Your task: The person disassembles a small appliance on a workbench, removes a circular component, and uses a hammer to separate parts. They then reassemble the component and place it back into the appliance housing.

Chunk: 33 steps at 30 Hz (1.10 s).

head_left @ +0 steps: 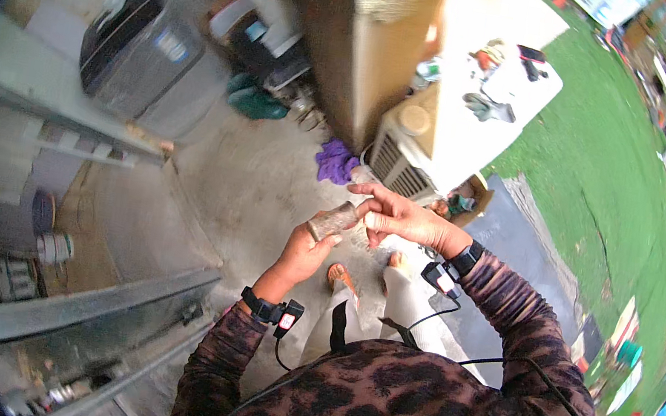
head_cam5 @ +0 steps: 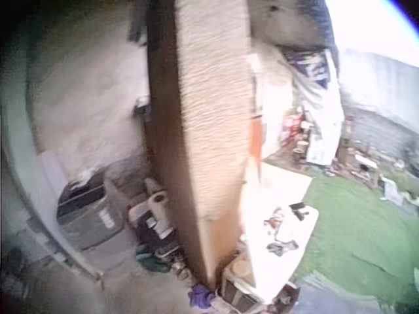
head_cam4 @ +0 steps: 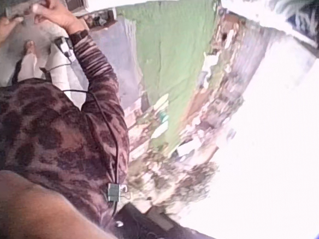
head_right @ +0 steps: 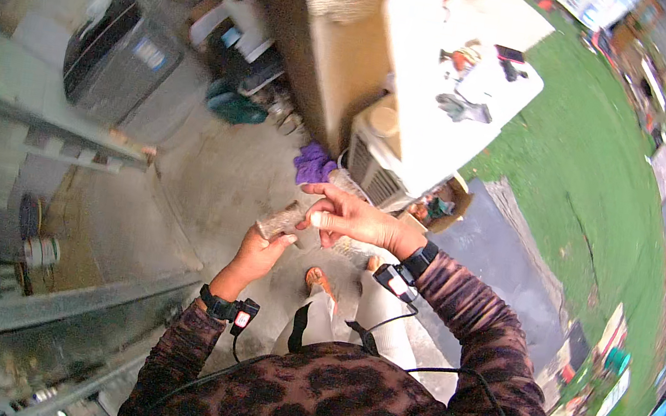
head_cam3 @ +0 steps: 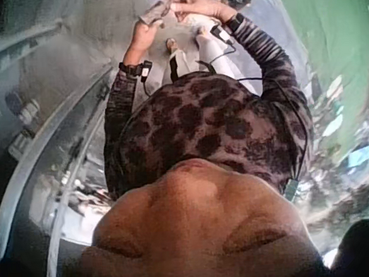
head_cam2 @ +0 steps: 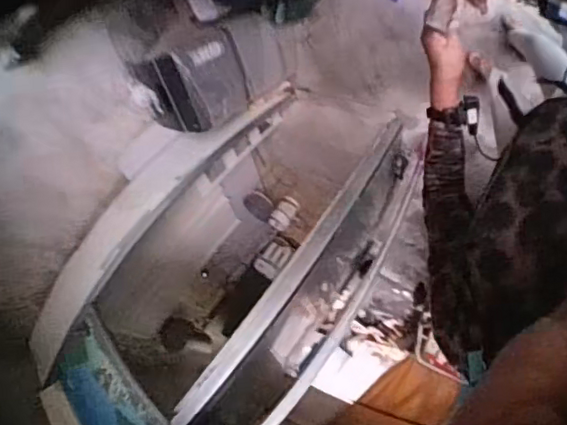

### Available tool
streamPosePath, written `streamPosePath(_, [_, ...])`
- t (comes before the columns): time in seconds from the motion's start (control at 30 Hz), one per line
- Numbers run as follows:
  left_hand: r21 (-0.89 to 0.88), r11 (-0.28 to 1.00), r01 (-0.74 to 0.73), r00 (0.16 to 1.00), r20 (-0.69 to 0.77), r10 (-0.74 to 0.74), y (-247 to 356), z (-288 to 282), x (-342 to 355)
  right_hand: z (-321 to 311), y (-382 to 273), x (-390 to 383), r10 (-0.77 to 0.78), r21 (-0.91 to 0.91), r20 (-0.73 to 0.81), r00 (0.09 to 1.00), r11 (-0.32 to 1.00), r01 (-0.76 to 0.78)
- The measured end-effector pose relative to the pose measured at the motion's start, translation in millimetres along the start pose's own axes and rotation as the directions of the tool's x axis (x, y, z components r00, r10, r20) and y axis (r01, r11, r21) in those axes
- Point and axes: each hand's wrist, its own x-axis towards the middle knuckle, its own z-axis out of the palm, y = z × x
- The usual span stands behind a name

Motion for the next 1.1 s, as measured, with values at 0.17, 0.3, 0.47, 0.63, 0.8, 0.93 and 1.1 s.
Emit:
streamPosePath(0.17, [-0.273,0.955,0.113,0.959,0.28,-0.033,46.2,104.4,30.3,-10.0,73.6,-136.8,-0.439,-0.727,-0.171,0.882,0.66,0.188])
streamPosePath(0.3, [-0.486,0.838,0.249,0.897,0.441,-0.01,79.3,226.6,69.2,-23.3,119.5,-271.1,-0.131,-0.415,-0.581,0.803,0.897,-0.154])
streamPosePath(0.47, [-0.02,0.955,0.296,0.561,0.812,-0.157,80.9,364.2,130.4,-35.8,149.6,-464.8,-0.165,-0.358,-0.833,0.528,0.889,-0.286])
streamPosePath(0.63, [0.681,0.729,0.066,0.429,0.64,-0.637,47.8,407.1,175.5,-53.4,229.1,-623.1,0.047,-0.065,-0.984,0.171,0.801,-0.595])
streamPosePath(0.8, [0.334,0.705,0.625,0.565,0.431,-0.704,38.4,386.9,213.6,-65.1,329.8,-737.2,0.33,0.291,-0.941,-0.077,0.673,-0.68])
streamPosePath(0.93, [0.248,0.641,0.726,0.612,0.191,-0.767,11.2,378.4,275.2,-76.6,407.9,-817.1,0.603,0.574,-0.777,-0.18,0.564,-0.593])
streamPosePath(1.1, [-0.113,0.616,0.779,0.626,0.165,-0.762,-38.1,391.6,386.3,-97.8,484.2,-884.5,0.738,0.537,-0.661,-0.133,0.342,-0.771])
